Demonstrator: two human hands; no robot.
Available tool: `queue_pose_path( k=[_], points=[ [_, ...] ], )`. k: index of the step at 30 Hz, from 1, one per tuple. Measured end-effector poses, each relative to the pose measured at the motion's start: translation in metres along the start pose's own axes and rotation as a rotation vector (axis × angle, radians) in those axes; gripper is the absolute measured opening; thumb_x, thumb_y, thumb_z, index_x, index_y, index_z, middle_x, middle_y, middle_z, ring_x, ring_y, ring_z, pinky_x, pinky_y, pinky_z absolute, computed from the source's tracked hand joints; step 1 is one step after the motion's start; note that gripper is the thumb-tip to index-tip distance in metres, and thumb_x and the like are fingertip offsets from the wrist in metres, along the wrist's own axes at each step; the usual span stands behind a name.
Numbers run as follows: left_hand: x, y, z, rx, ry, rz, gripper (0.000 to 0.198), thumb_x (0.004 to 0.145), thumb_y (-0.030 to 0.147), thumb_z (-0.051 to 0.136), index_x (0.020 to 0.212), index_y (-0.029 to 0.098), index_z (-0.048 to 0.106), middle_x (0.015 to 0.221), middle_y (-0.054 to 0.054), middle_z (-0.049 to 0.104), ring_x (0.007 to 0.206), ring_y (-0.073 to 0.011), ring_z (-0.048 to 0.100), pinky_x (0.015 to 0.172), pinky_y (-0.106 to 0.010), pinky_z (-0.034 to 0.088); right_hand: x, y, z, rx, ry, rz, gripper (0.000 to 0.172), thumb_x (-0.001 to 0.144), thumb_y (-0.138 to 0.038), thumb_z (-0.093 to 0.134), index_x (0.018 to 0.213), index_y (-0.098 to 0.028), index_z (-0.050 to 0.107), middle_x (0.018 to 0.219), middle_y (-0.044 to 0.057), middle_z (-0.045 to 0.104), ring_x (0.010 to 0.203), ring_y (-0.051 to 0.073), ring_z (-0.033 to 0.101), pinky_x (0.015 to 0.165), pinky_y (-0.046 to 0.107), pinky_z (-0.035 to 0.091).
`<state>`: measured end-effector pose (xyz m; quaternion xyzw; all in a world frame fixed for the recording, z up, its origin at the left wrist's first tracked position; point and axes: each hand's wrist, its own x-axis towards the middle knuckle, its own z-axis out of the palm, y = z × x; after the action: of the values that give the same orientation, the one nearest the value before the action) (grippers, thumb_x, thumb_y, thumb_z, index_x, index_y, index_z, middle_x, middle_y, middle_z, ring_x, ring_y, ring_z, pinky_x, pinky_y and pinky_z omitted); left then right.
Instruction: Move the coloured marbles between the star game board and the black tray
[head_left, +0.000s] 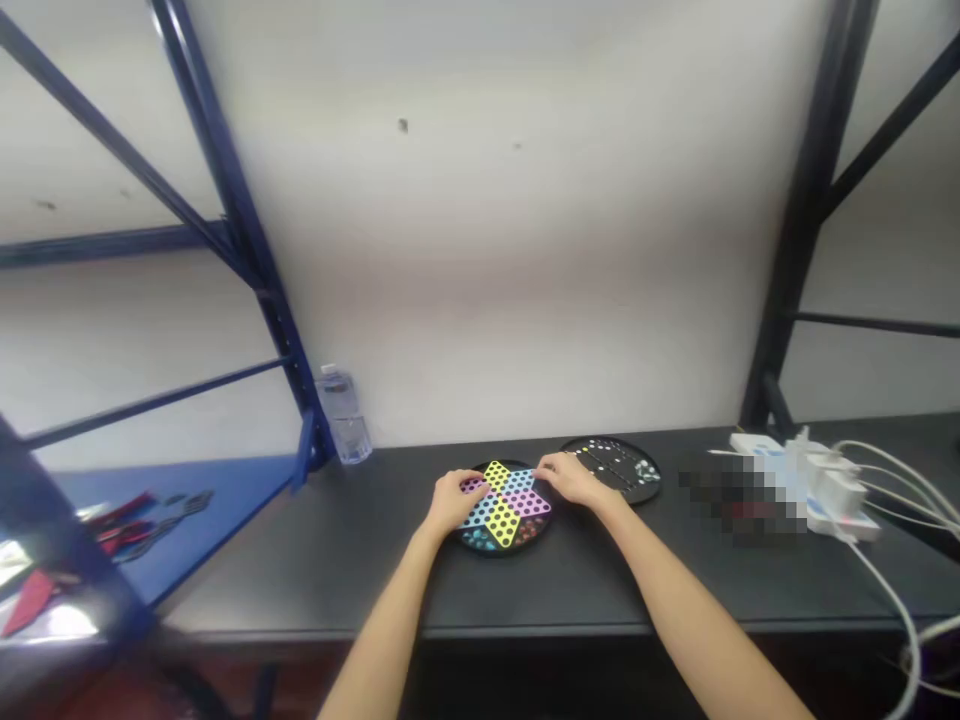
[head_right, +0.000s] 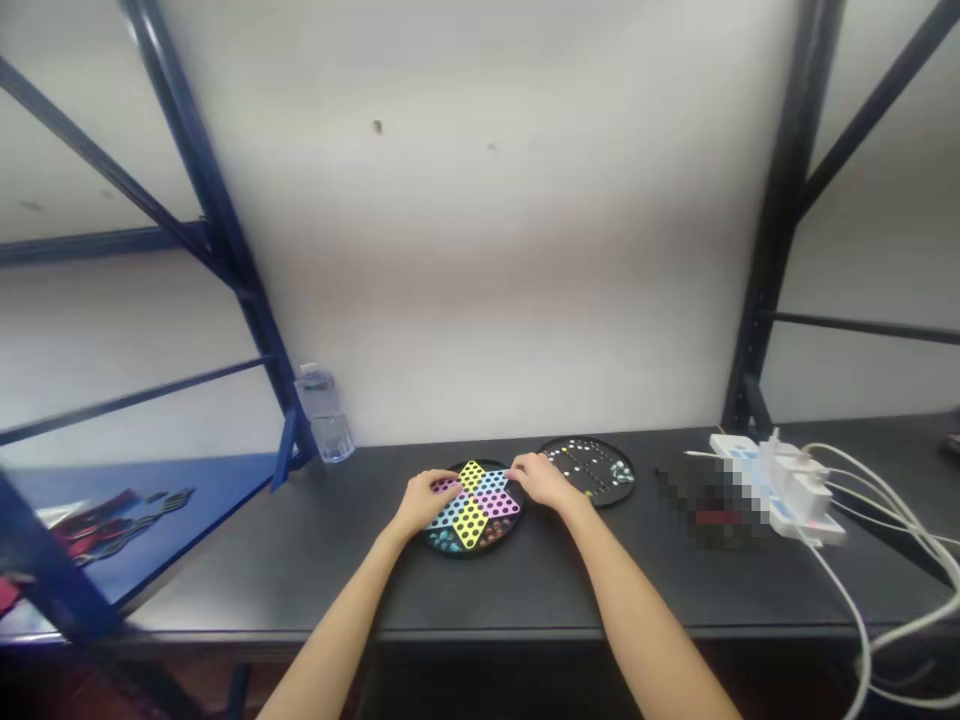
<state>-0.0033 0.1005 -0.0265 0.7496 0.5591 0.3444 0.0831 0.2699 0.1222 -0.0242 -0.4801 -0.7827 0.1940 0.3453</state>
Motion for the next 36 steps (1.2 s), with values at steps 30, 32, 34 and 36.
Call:
queue_pose_path(
  k=[30, 32, 34, 36],
  points=[
    [0.0, 0.001, -0.001, 0.006, 0.01, 0.006, 0.031, 0.074, 0.045, 0.064, 0.095, 0.025, 0.074, 0.099, -0.003, 0.071, 0.095, -0.0212, 0.063, 0.089, -0.031, 0.046, 0.0, 0.069, -0.051, 1.555, 0.401, 0.357, 0.019, 0.081, -0.033, 0.05, 0.075, -0.015, 0.055, 0.045, -0.007, 0.036, 0.033, 0.004, 0.021, 0.031, 0.018, 0.015],
    [0.0, 0.0, -0.001, 0.004, 0.009, -0.004, 0.031, 0.074, 0.044, 0.064, 0.095, 0.025, 0.074, 0.099, -0.003, 0.071, 0.095, -0.0211, 0.063, 0.089, -0.031, 0.046, 0.0, 0.072, -0.052, 1.58, 0.466, 0.411, 0.019, 0.081, -0.032, 0.051, 0.069, -0.017, 0.049, 0.046, -0.007, 0.036, 0.033, 0.004, 0.022, 0.031, 0.017, 0.015],
    [0.0, 0.0, -0.001, 0.005, 0.007, -0.009, 0.031, 0.074, 0.044, 0.064, 0.096, 0.024, 0.074, 0.1, -0.004, 0.071, 0.096, -0.021, 0.063, 0.089, -0.03, 0.046, 0.001, 0.074, -0.05, 1.547, 0.526, 0.478, 0.021, 0.081, -0.028, 0.051, 0.065, -0.018, 0.043, 0.046, -0.007, 0.036, 0.032, 0.003, 0.022, 0.03, 0.017, 0.013],
    [-0.001, 0.001, -0.001, 0.007, 0.002, 0.002, 0.031, 0.074, 0.044, 0.064, 0.096, 0.024, 0.074, 0.099, -0.004, 0.071, 0.095, -0.0208, 0.063, 0.09, -0.03, 0.046, 0.004, 0.075, -0.048, 1.472, 0.594, 0.554, 0.024, 0.08, -0.026, 0.05, 0.062, -0.02, 0.037, 0.045, -0.007, 0.035, 0.032, 0.004, 0.022, 0.03, 0.017, 0.012]
  ],
)
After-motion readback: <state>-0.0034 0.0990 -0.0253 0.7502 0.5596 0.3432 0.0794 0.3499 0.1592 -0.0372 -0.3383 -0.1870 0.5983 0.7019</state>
